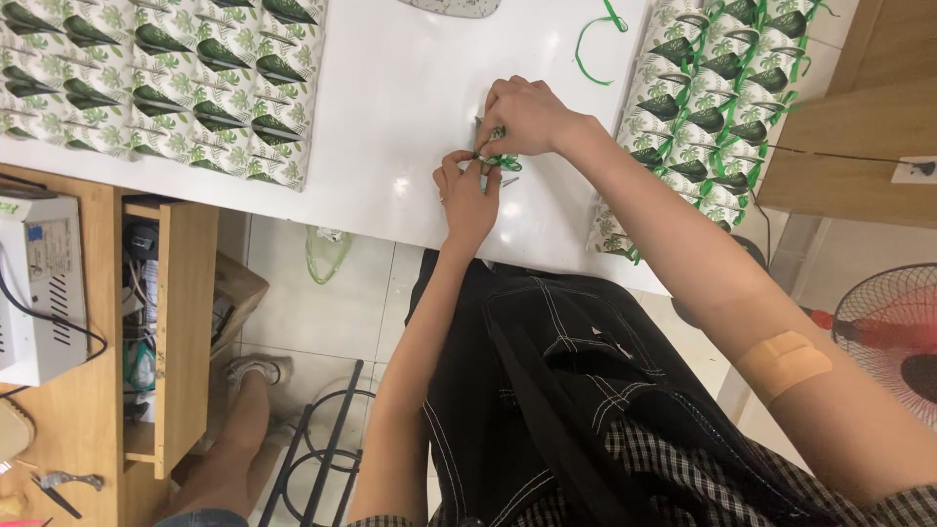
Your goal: Wrapping small boxes with green ribbon and tying bows.
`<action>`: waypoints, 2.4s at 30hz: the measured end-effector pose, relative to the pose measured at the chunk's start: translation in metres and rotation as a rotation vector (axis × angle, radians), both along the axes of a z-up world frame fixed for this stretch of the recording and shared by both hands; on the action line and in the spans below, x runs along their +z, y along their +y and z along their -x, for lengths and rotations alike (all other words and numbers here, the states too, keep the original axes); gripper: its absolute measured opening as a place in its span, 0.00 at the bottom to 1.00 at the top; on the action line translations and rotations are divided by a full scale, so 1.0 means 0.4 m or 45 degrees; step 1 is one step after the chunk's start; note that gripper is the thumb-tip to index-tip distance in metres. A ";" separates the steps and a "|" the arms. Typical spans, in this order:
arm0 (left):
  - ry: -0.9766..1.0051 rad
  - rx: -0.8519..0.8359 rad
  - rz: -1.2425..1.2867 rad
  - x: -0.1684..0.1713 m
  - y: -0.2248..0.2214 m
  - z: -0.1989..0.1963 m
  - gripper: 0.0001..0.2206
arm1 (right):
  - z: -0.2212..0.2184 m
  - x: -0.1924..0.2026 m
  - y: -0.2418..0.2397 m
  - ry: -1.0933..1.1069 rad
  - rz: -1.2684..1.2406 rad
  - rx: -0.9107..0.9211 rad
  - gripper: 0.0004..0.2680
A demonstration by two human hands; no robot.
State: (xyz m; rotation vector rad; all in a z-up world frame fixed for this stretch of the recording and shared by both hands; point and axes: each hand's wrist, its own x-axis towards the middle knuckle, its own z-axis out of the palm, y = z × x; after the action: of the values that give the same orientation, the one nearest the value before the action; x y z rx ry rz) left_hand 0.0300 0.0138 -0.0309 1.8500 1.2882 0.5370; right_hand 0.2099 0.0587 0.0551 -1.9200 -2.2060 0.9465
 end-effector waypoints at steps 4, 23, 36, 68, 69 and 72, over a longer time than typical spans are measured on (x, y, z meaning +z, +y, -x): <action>0.097 -0.077 -0.126 0.030 -0.014 -0.006 0.10 | 0.004 0.022 -0.003 -0.032 0.106 -0.010 0.06; 0.361 -0.203 -0.335 0.020 -0.045 0.002 0.13 | 0.001 -0.039 -0.052 0.297 -0.039 -0.256 0.03; 0.327 -0.252 -0.369 0.055 -0.020 0.031 0.14 | -0.003 0.007 -0.091 0.413 -0.253 -0.341 0.08; -0.055 -0.625 0.059 0.088 0.206 -0.013 0.28 | 0.044 -0.051 -0.256 0.515 -0.215 -1.197 0.06; -0.054 -0.627 0.060 0.094 0.204 -0.016 0.28 | 0.039 -0.047 -0.252 0.516 -0.214 -1.200 0.06; 0.039 -0.614 0.136 0.096 0.202 -0.024 0.27 | 0.023 -0.038 -0.236 0.408 -0.511 -0.950 0.05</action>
State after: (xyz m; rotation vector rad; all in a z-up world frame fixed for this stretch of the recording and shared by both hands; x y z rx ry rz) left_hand 0.0395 0.0945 0.0074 1.9919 0.8250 0.1768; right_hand 0.2008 -0.0358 0.0399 -1.9609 -1.2148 0.5689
